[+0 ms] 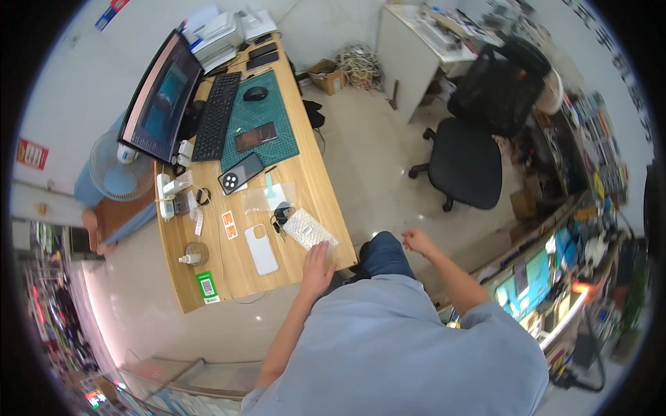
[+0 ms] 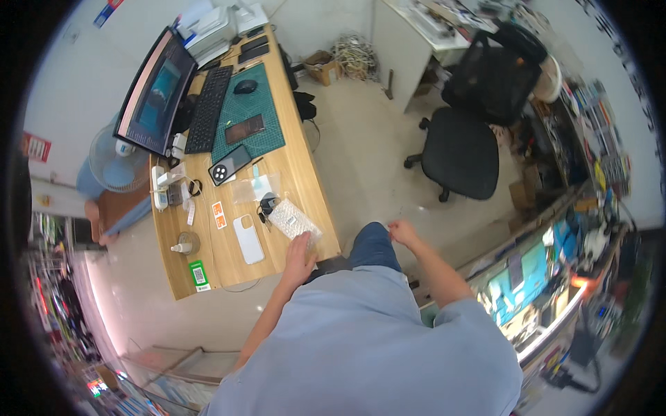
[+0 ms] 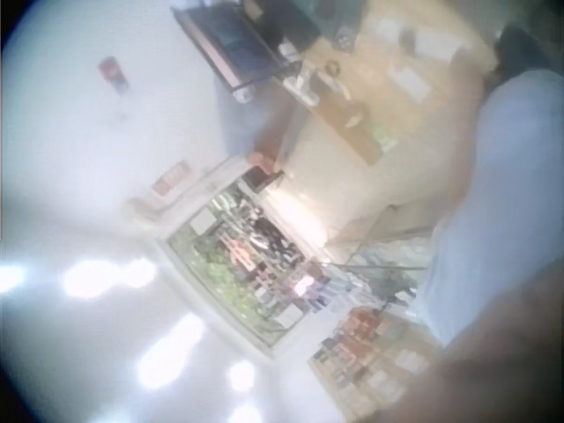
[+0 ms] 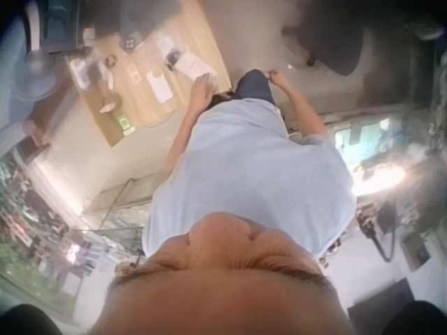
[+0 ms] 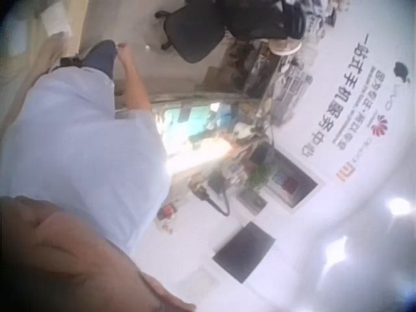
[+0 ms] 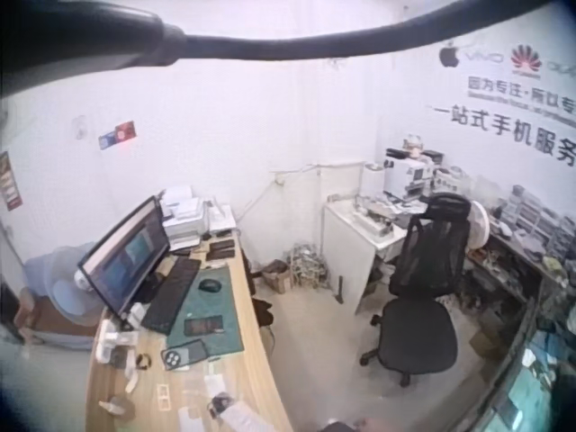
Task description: The person walks to a workbench and handles a purple smartphone and a white smartphone. They remove a camera module from the purple phone and place it on the white phone's back. They then handle a black phone back cover with a camera cutout, aligning it with the white phone.
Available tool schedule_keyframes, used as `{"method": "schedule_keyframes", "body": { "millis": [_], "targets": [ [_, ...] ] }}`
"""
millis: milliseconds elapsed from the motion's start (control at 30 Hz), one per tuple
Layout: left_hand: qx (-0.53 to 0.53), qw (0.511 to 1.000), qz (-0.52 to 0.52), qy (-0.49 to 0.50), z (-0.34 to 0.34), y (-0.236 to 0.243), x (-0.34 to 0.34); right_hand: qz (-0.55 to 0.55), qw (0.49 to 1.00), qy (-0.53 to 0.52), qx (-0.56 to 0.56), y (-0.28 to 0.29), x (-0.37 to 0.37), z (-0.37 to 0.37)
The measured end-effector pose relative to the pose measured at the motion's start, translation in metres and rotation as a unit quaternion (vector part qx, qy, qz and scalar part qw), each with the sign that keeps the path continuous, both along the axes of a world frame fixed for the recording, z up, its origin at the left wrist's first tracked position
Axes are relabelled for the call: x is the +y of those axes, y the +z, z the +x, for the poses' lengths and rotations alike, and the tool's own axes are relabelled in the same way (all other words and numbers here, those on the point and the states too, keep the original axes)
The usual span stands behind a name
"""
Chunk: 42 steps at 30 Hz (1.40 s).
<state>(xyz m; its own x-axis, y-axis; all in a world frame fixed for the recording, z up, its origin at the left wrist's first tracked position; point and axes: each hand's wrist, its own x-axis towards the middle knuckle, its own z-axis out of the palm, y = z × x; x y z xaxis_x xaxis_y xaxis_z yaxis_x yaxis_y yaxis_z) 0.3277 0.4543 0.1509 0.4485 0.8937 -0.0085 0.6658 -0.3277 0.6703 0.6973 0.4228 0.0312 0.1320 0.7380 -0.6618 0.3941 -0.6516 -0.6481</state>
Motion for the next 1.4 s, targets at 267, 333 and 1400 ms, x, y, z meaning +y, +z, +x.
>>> {"method": "schedule_keyframes", "body": {
  "millis": [267,333,1400],
  "targets": [
    [0.065,0.976,-0.021,0.207,0.069,-0.019,0.017,-0.102,0.979,0.177,-0.019,-0.03,0.108,0.084],
    [0.091,0.952,-0.012,0.293,0.092,-0.009,0.021,-0.077,0.959,0.267,-0.057,-0.013,0.16,0.09],
    [-0.296,0.003,-0.116,0.948,0.825,-0.071,-0.057,0.071,0.212,0.972,0.069,0.11,0.121,0.081]
  ]
}}
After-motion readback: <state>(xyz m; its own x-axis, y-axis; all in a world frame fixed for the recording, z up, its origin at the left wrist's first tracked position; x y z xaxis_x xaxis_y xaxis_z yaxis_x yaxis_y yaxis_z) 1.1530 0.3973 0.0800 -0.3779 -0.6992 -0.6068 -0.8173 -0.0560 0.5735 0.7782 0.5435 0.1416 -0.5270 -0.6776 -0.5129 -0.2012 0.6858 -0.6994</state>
